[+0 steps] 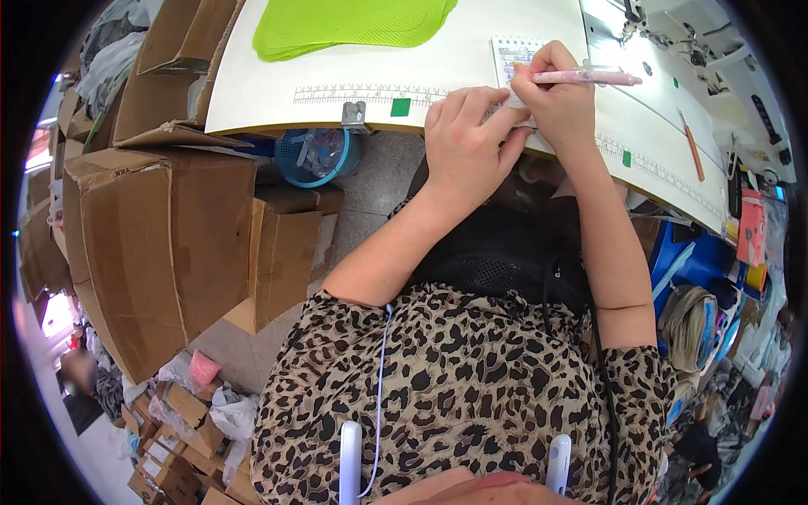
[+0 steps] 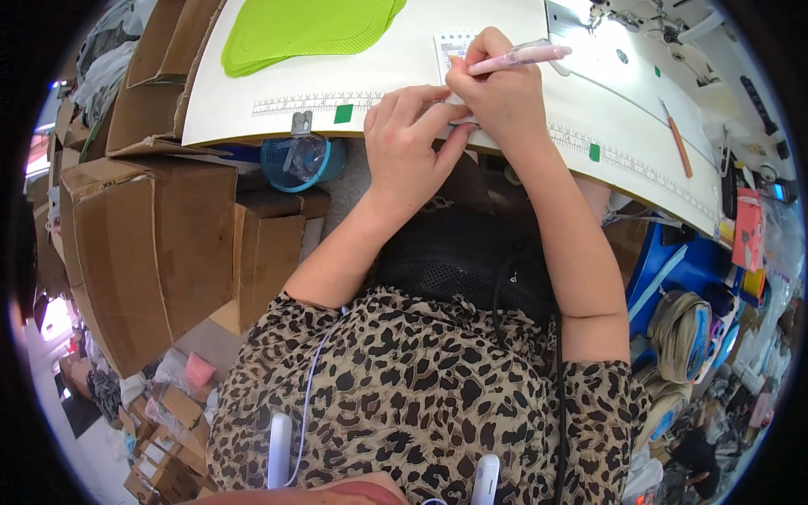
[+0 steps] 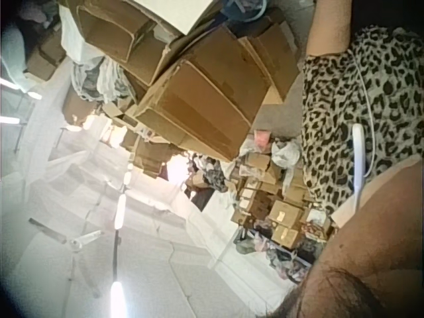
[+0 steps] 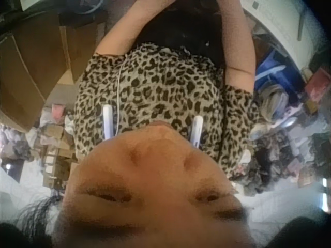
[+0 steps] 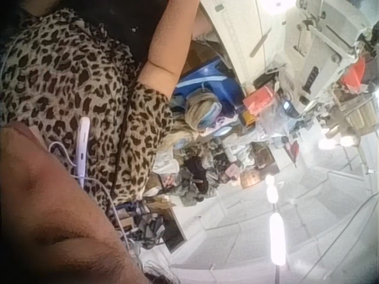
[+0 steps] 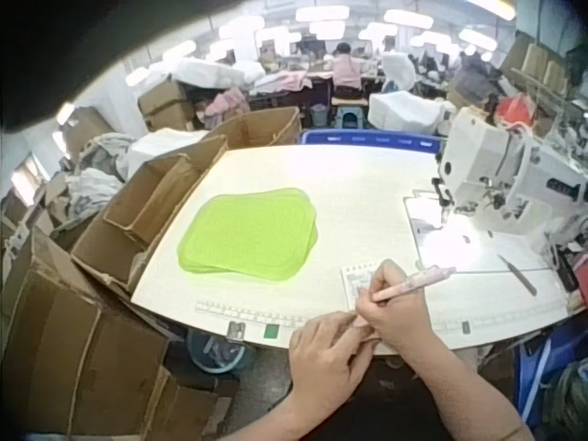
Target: Record production notes in a notepad and sew a mesh bag using an industrial sewing machine.
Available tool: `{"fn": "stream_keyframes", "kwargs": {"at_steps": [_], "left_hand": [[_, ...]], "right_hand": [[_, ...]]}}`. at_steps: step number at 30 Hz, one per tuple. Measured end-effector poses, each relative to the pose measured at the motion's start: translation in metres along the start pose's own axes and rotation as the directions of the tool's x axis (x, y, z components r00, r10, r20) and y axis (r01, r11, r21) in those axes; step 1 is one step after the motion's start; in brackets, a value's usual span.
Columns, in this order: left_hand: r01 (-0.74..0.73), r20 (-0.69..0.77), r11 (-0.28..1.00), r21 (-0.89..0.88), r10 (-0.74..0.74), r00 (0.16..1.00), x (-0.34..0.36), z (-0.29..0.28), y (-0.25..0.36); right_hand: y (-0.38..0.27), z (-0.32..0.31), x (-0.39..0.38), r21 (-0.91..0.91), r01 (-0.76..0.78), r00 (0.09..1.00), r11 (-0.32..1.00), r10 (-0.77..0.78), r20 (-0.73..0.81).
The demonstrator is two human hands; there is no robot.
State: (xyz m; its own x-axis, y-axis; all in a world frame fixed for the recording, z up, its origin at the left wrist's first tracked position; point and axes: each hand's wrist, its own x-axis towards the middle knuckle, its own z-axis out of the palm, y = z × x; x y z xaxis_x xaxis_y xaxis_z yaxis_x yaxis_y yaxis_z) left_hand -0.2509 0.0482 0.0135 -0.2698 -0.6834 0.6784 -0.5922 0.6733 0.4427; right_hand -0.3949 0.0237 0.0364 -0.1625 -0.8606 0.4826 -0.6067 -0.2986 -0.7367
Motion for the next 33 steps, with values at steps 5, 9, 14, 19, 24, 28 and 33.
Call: {"fn": "stream_keyframes", "kwargs": {"at_steps": [5,9,14,19,24,28,33], "left_hand": [[-0.004,0.001,1.000,-0.001,0.004,1.000,0.000,0.000,0.001],[-0.013,-0.001,1.000,0.004,0.013,1.000,0.000,0.001,0.000],[-0.006,0.008,1.000,-0.002,0.006,1.000,-0.001,0.001,0.000],[0.006,0.002,1.000,0.000,-0.006,1.000,-0.001,0.000,0.000],[-0.001,-0.008,1.000,-0.014,0.001,1.000,0.001,0.000,0.001],[0.011,0.010,1.000,-0.029,-0.011,1.000,0.000,-0.002,0.002],[0.067,0.062,0.996,-0.059,-0.063,0.996,0.004,-0.010,0.006]], "right_hand": [[0.002,-0.002,-0.002,0.026,-0.006,0.998,1.000,0.008,-0.055],[0.000,0.000,-0.002,-0.017,0.022,0.998,1.000,-0.023,-0.062],[0.002,-0.001,-0.002,-0.034,0.016,0.999,0.999,-0.017,-0.030],[0.002,-0.001,-0.002,-0.014,-0.020,1.000,1.000,0.020,-0.023],[0.018,-0.005,0.002,0.206,-0.098,0.991,0.974,0.114,-0.070],[0.009,-0.011,0.008,0.561,-0.269,0.954,0.783,0.297,0.042],[0.008,-0.024,0.016,0.674,-0.325,0.941,0.663,0.300,0.158]]}}
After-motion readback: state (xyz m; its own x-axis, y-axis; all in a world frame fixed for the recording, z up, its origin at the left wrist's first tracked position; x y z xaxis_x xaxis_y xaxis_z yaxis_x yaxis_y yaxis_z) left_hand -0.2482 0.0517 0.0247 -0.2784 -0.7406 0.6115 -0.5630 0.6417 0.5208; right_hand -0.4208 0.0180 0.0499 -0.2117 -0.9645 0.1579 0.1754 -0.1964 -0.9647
